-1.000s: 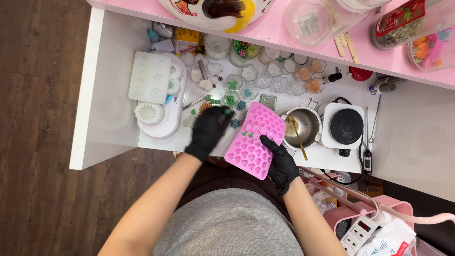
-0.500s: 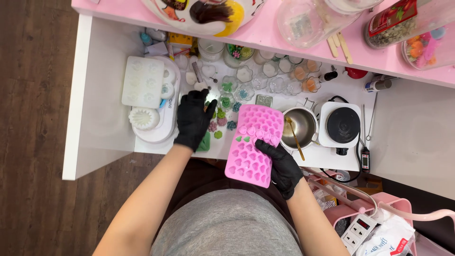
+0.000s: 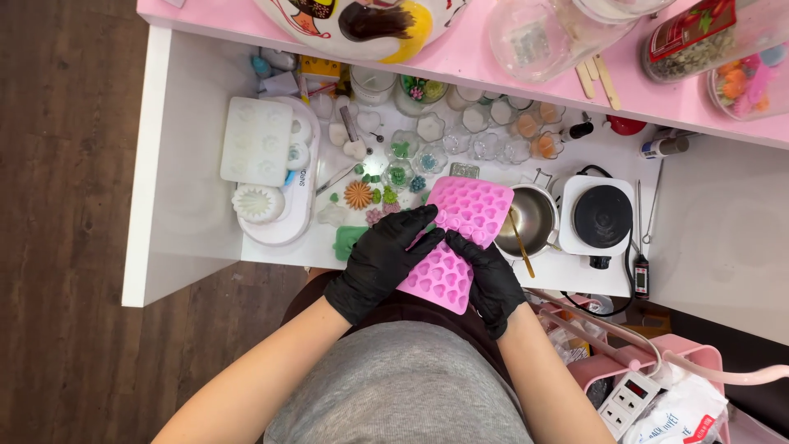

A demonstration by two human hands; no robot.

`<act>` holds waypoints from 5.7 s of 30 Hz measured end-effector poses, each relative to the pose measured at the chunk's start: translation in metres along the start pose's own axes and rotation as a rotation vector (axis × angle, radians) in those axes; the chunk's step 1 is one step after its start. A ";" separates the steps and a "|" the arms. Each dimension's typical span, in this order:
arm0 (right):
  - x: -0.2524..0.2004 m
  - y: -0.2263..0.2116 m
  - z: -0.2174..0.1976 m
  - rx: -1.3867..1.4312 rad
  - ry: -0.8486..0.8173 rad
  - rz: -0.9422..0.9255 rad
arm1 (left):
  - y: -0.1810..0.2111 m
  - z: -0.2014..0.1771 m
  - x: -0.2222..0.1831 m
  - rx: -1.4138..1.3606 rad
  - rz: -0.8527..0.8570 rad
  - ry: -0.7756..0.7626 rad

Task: Unmolding small wax decorations from silicone molds.

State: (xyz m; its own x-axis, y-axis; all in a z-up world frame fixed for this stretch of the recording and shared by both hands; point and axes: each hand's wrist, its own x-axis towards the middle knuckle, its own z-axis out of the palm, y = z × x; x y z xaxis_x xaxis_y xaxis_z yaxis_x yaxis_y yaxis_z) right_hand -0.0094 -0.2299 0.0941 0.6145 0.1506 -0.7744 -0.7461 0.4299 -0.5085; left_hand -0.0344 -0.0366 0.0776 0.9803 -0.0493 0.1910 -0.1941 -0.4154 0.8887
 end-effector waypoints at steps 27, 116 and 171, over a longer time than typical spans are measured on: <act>0.026 0.023 -0.028 0.010 0.050 0.101 | -0.099 0.001 0.020 -0.007 -0.406 0.175; 0.015 0.007 -0.037 -0.283 -0.134 -0.008 | 0.011 -0.009 0.010 -1.582 -1.028 -0.166; 0.061 0.072 -0.060 -0.788 0.054 -0.518 | -0.045 0.041 -0.041 -0.616 -0.708 0.085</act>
State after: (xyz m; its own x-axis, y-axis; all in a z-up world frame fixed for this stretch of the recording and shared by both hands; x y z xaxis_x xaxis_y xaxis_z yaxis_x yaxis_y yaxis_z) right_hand -0.0411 -0.2436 -0.0122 0.9199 0.0597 -0.3875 -0.3543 -0.2968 -0.8868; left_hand -0.0639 -0.0532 0.0124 0.8763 0.1078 -0.4695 0.4372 0.2310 0.8692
